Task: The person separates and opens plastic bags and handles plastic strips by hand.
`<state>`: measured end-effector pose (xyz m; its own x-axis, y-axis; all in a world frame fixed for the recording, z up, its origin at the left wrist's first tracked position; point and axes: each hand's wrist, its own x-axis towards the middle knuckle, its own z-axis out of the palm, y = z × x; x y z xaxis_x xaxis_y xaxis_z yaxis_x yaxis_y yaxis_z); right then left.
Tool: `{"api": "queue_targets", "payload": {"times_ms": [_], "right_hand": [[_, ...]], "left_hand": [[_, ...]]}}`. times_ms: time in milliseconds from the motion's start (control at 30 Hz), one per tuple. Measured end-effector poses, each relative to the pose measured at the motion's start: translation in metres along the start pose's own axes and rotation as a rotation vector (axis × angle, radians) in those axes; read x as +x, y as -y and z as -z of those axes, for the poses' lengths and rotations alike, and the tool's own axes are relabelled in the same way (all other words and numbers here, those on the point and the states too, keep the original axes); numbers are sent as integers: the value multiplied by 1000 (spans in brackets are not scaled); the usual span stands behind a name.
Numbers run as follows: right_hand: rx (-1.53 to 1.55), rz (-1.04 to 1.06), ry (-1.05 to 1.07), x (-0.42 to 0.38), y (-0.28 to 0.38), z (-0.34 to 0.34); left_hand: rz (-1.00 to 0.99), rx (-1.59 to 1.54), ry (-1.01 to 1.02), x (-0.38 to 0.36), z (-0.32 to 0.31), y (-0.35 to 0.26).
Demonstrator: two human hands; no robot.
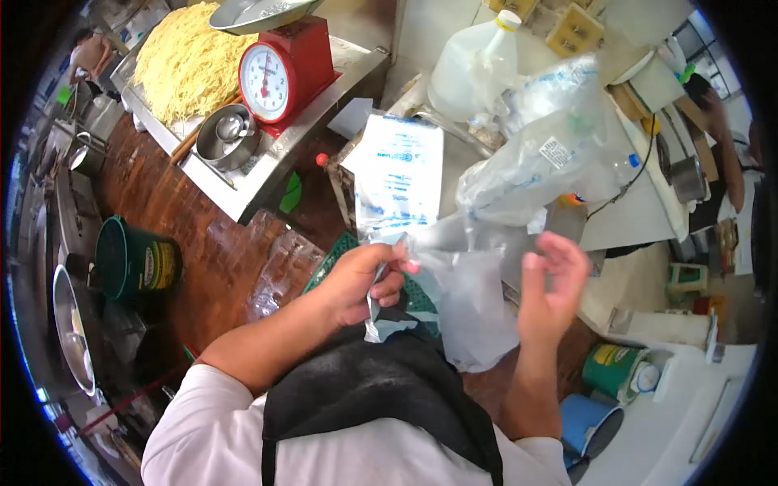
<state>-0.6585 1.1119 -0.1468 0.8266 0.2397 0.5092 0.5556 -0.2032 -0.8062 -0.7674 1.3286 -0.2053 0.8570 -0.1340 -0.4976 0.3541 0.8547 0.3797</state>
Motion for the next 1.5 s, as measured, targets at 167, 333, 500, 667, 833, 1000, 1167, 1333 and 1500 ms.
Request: {"api": "queue_targets", "payload": {"times_ms": [167, 333, 500, 667, 833, 1000, 1167, 1333, 1500], "right_hand": [[-186, 14, 814, 31, 57, 10], [223, -644, 1182, 46, 58, 23], [360, -394, 1030, 57, 45, 19], [628, -455, 683, 59, 24, 34], [1240, -1067, 262, 61, 8, 40], [1412, -531, 431, 72, -33, 55], [937, -69, 460, 150, -58, 158], [-246, -185, -111, 207, -127, 164], [-830, -244, 17, 145, -212, 97]], "left_hand": [[-88, 70, 94, 0, -40, -14], [-270, 382, 182, 15, -44, -35], [-161, 354, 661, 26, -65, -46], [-30, 524, 590, 27, -58, -50], [90, 58, 696, 45, -57, -48], [-8, 500, 911, 56, -50, -51], [-218, 217, 794, 78, -64, -93], [7, -65, 396, 158, -137, -116], [57, 95, 14, 199, -104, -78]]}}
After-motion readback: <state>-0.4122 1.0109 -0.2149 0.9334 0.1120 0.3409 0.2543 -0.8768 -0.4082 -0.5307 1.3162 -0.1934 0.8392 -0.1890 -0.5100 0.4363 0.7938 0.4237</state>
